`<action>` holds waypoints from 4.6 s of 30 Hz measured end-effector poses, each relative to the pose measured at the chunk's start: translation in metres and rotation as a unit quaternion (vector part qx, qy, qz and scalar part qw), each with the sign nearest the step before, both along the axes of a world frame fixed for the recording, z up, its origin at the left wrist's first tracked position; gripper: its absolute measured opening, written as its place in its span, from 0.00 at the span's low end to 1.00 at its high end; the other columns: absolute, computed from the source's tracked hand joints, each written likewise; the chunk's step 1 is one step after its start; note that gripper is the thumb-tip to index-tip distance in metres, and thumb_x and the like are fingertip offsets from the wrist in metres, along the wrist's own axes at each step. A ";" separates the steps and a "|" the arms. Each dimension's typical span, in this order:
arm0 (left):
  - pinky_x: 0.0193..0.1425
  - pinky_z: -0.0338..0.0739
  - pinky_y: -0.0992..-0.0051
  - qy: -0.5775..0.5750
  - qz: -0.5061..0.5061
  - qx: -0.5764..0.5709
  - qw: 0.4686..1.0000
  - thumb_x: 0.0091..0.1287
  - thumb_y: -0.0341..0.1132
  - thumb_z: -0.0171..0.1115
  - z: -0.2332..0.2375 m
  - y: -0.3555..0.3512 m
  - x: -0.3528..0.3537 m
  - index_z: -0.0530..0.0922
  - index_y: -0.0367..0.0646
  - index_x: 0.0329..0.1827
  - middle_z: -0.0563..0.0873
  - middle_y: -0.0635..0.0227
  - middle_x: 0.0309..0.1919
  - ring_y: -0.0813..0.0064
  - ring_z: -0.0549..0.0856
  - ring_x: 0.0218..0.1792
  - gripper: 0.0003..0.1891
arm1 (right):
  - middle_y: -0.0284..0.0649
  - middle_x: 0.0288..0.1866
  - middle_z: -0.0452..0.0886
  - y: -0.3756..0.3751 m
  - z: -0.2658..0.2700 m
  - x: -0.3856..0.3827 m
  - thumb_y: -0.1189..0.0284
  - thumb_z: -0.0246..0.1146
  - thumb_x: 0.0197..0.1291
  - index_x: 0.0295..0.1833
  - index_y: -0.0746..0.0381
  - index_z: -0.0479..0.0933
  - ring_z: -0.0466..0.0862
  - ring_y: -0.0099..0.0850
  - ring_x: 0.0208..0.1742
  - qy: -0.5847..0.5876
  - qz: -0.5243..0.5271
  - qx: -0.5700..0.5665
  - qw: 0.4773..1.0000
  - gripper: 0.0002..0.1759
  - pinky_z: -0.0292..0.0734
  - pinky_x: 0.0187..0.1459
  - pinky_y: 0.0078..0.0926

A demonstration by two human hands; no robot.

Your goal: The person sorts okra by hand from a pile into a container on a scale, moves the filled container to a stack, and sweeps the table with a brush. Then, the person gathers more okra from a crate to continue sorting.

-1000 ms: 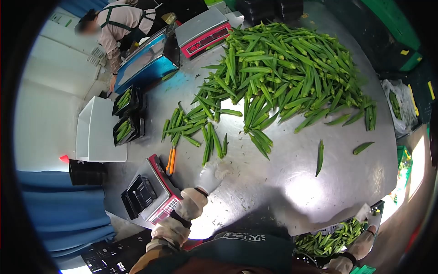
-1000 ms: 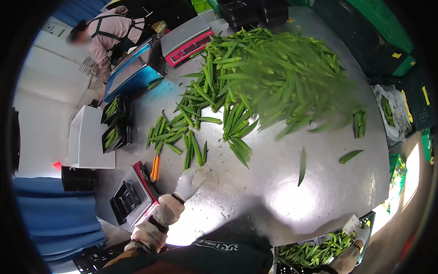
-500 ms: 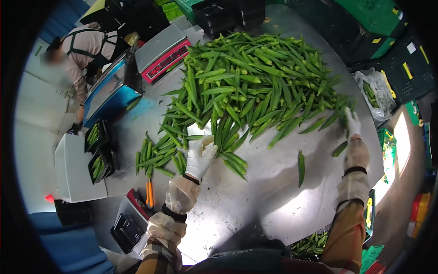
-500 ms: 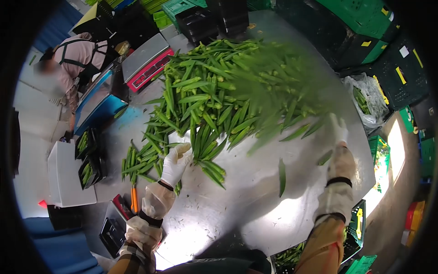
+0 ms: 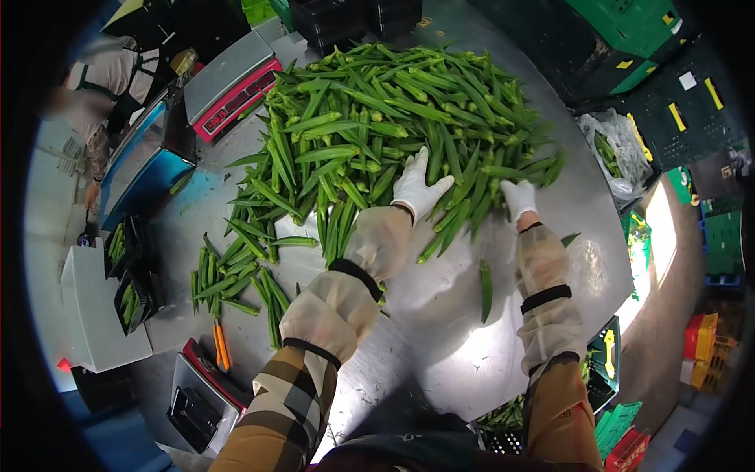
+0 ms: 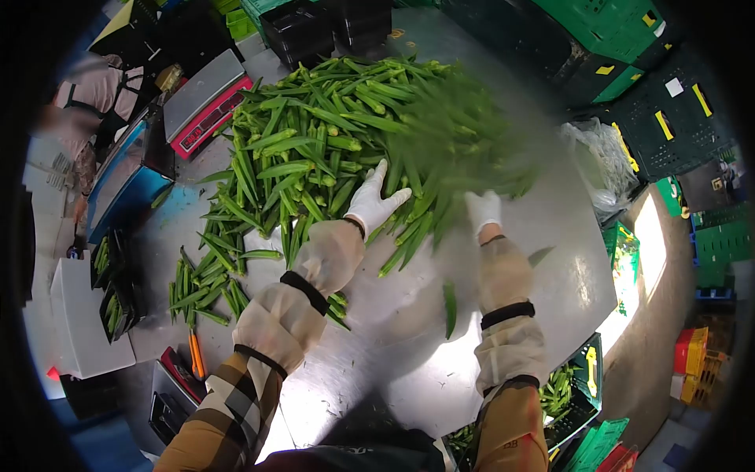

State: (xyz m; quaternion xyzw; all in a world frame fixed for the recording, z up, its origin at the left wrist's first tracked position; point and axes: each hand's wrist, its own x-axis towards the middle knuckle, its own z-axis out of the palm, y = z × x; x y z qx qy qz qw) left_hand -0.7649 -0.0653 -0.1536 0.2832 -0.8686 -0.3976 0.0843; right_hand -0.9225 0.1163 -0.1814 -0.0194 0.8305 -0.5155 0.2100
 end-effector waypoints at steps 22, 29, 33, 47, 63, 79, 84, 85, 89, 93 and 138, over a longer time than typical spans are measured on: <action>0.70 0.61 0.66 -0.144 0.176 0.117 0.967 0.51 0.33 0.71 0.027 0.047 0.407 0.58 0.51 0.74 0.70 0.57 0.66 0.59 0.66 0.67 0.45 | 0.44 0.57 0.76 0.064 0.019 0.192 0.78 0.63 0.55 0.63 0.62 0.72 0.78 0.37 0.53 0.114 0.368 0.047 0.921 0.27 0.72 0.58 0.29; 0.65 0.37 0.27 -0.328 0.087 -0.084 0.937 0.53 0.54 0.67 0.038 0.095 0.375 0.55 0.74 0.75 0.53 0.58 0.75 0.42 0.49 0.73 0.44 | 0.50 0.73 0.61 0.009 0.056 0.291 0.55 0.69 0.49 0.67 0.48 0.70 0.67 0.51 0.67 0.237 0.467 0.140 0.840 0.37 0.67 0.64 0.41; 0.62 0.37 0.22 -0.366 -0.064 -0.138 0.918 0.51 0.55 0.69 0.059 0.152 0.388 0.60 0.75 0.72 0.39 0.58 0.77 0.33 0.38 0.73 0.42 | 0.44 0.75 0.57 0.028 0.055 0.352 0.57 0.71 0.48 0.69 0.47 0.67 0.70 0.46 0.64 0.279 0.585 0.170 0.742 0.40 0.71 0.61 0.40; 0.70 0.62 0.54 -0.096 0.125 -0.082 0.984 0.58 0.37 0.68 0.038 0.232 0.527 0.73 0.51 0.63 0.68 0.52 0.68 0.44 0.61 0.70 0.27 | 0.43 0.62 0.75 0.111 0.050 0.331 0.61 0.68 0.52 0.58 0.52 0.78 0.73 0.45 0.57 0.326 0.434 0.140 0.828 0.26 0.72 0.59 0.36; 0.66 0.66 0.66 0.059 0.358 -0.007 0.932 0.63 0.31 0.62 -0.017 0.232 0.599 0.79 0.43 0.52 0.79 0.55 0.55 0.59 0.76 0.59 0.14 | 0.38 0.46 0.83 0.152 0.052 0.406 0.77 0.63 0.56 0.60 0.64 0.75 0.81 0.21 0.39 0.007 0.407 -0.154 0.900 0.24 0.77 0.41 0.17; 0.51 0.73 0.63 -0.130 -0.144 -0.303 0.933 0.52 0.33 0.61 0.002 0.233 0.529 0.78 0.49 0.48 0.79 0.63 0.43 0.60 0.78 0.49 0.18 | 0.35 0.27 0.76 0.241 0.094 0.398 0.67 0.60 0.67 0.42 0.63 0.75 0.76 0.26 0.27 -0.267 0.048 -0.317 0.909 0.10 0.74 0.34 0.23; 0.47 0.77 0.61 -0.021 0.111 0.069 0.991 0.61 0.32 0.60 0.018 0.226 0.531 0.75 0.41 0.49 0.81 0.51 0.41 0.52 0.81 0.44 0.14 | 0.36 0.31 0.80 0.221 0.079 0.383 0.71 0.62 0.63 0.45 0.64 0.77 0.80 0.23 0.28 -0.189 0.057 -0.157 0.968 0.09 0.71 0.24 0.19; 0.47 0.77 0.61 -0.011 0.105 0.084 0.991 0.61 0.32 0.60 0.017 0.225 0.526 0.75 0.40 0.49 0.82 0.49 0.41 0.51 0.82 0.44 0.14 | 0.35 0.31 0.80 0.215 0.058 0.373 0.71 0.64 0.61 0.45 0.65 0.76 0.80 0.23 0.27 -0.142 0.051 -0.119 0.981 0.10 0.71 0.25 0.19; 0.48 0.78 0.63 -0.050 0.091 0.115 0.988 0.62 0.33 0.61 0.028 0.230 0.467 0.75 0.40 0.50 0.83 0.49 0.44 0.50 0.83 0.45 0.14 | 0.34 0.29 0.80 0.181 -0.036 0.330 0.72 0.71 0.53 0.44 0.66 0.76 0.79 0.22 0.25 0.105 0.033 -0.020 0.994 0.15 0.72 0.26 0.20; 0.46 0.79 0.61 -0.152 0.070 -0.063 0.984 0.59 0.37 0.66 0.008 0.244 0.427 0.76 0.40 0.48 0.86 0.51 0.38 0.51 0.85 0.41 0.17 | 0.47 0.44 0.84 0.166 -0.027 0.327 0.68 0.70 0.45 0.53 0.68 0.75 0.84 0.35 0.45 0.074 0.068 0.049 0.994 0.28 0.75 0.49 0.29; 0.49 0.76 0.59 -0.047 0.223 -0.036 0.973 0.51 0.35 0.66 0.019 0.165 0.393 0.73 0.44 0.50 0.79 0.51 0.42 0.50 0.81 0.44 0.22 | 0.40 0.30 0.82 0.239 0.026 0.347 0.70 0.73 0.47 0.43 0.68 0.78 0.81 0.26 0.29 0.076 0.088 0.074 0.990 0.18 0.77 0.32 0.26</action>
